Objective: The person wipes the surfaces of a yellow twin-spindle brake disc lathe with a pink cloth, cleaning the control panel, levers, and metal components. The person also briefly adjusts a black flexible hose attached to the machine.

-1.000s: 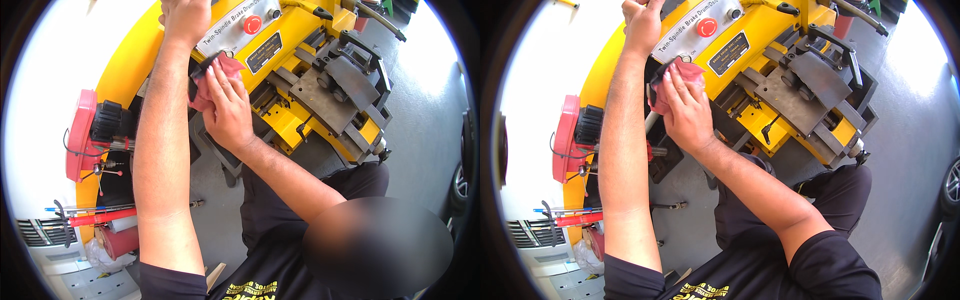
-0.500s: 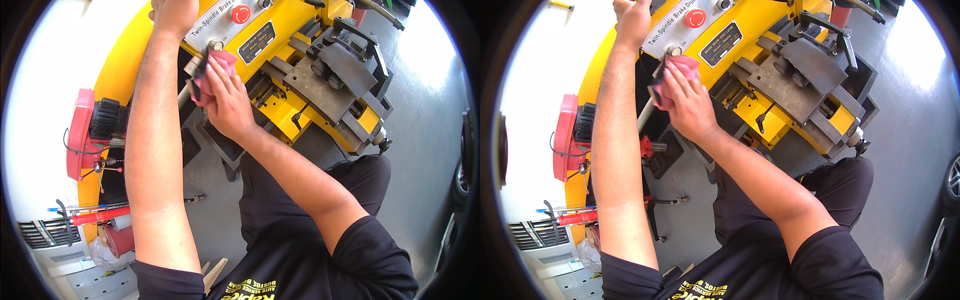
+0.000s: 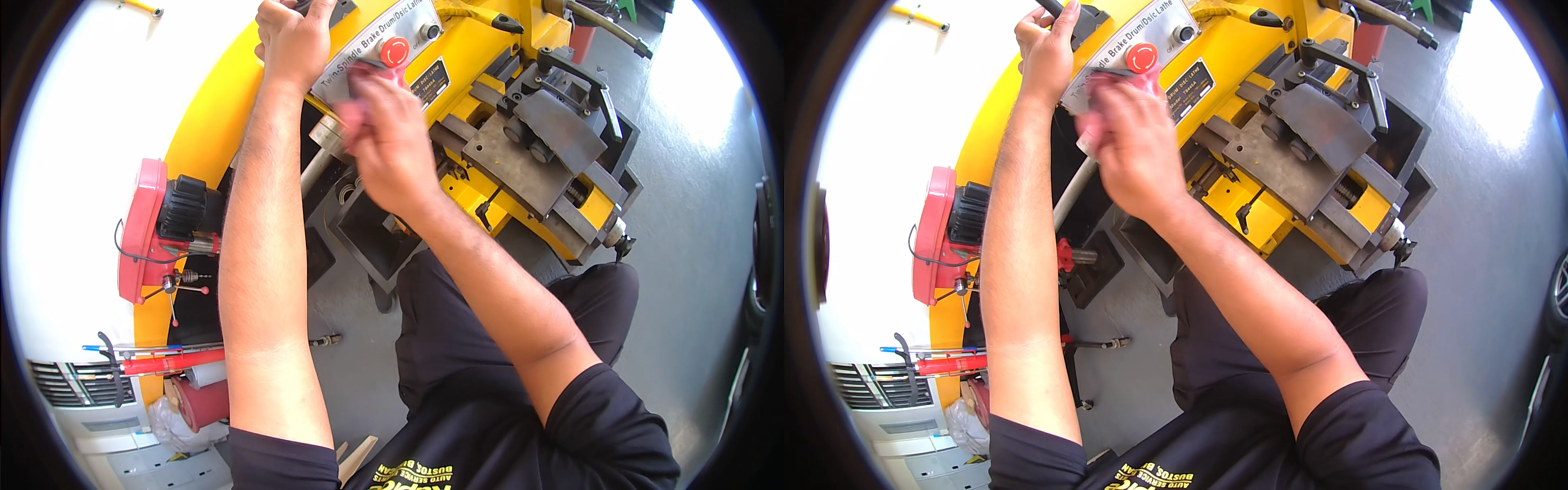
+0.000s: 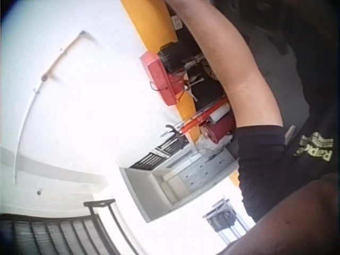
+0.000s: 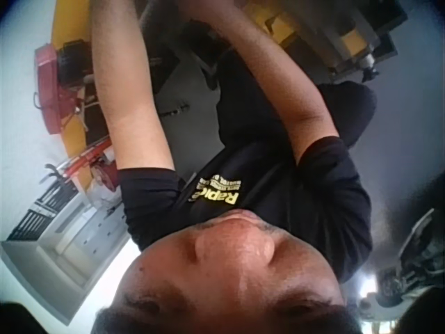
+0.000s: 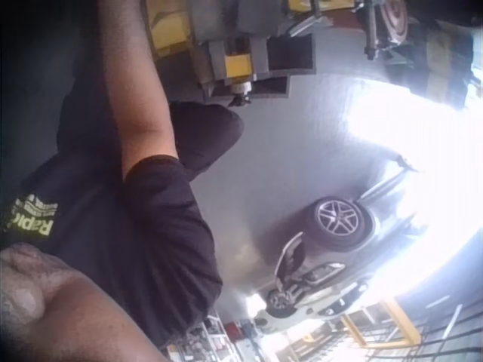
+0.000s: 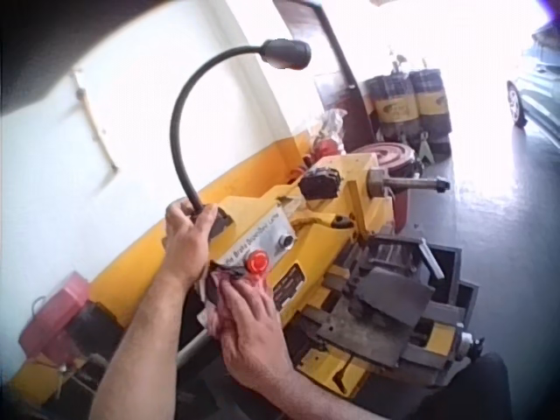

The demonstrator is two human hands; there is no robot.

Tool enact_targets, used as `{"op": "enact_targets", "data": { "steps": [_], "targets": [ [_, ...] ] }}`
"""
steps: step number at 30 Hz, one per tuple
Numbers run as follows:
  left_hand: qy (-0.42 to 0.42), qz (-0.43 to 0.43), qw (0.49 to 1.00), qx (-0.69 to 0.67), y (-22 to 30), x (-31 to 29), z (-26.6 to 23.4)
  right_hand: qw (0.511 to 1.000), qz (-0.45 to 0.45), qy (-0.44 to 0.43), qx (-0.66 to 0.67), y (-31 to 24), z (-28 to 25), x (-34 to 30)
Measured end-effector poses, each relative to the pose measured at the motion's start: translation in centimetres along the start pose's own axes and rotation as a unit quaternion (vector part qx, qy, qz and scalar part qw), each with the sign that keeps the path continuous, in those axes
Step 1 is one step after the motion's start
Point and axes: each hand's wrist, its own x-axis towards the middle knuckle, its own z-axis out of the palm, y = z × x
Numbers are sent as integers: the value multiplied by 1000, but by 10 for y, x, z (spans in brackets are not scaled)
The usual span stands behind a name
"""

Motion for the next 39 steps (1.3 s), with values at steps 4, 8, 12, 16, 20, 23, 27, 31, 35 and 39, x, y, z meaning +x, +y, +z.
{"op": "enact_targets", "data": {
  "steps": [4,8,12,16,20,23,27,31,35,39],
  "targets": [
    [18,-102,987,-124,40,-1,-3,995,84,-46,-37,16,2,-14],
    [-14,-133,983,-123,15,3,-5,982,168,-68,-55,9,9,-27],
    [-2,-148,959,-243,45,-5,-9,990,119,-80,-11,-13,6,0],
    [1,-133,813,-567,8,2,5,993,58,-82,-70,-5,3,-9],
    [9,-108,919,-380,-5,6,8,991,62,-94,-77,-18,-2,-8],
    [-33,-143,857,-494,-30,9,-4,997,20,-81,-2,-38,3,13],
    [-56,-179,788,-587,16,-5,-20,995,65,-47,65,-32,8,58],
    [-53,-182,783,-592,10,-1,-24,984,156,-44,78,-54,22,60],
    [-40,-155,808,-567,-9,3,-15,981,151,-114,40,-75,25,42],
    [-29,-229,625,-746,79,-14,-34,991,-60,-2,-122,-45,22,84]
  ]
}}
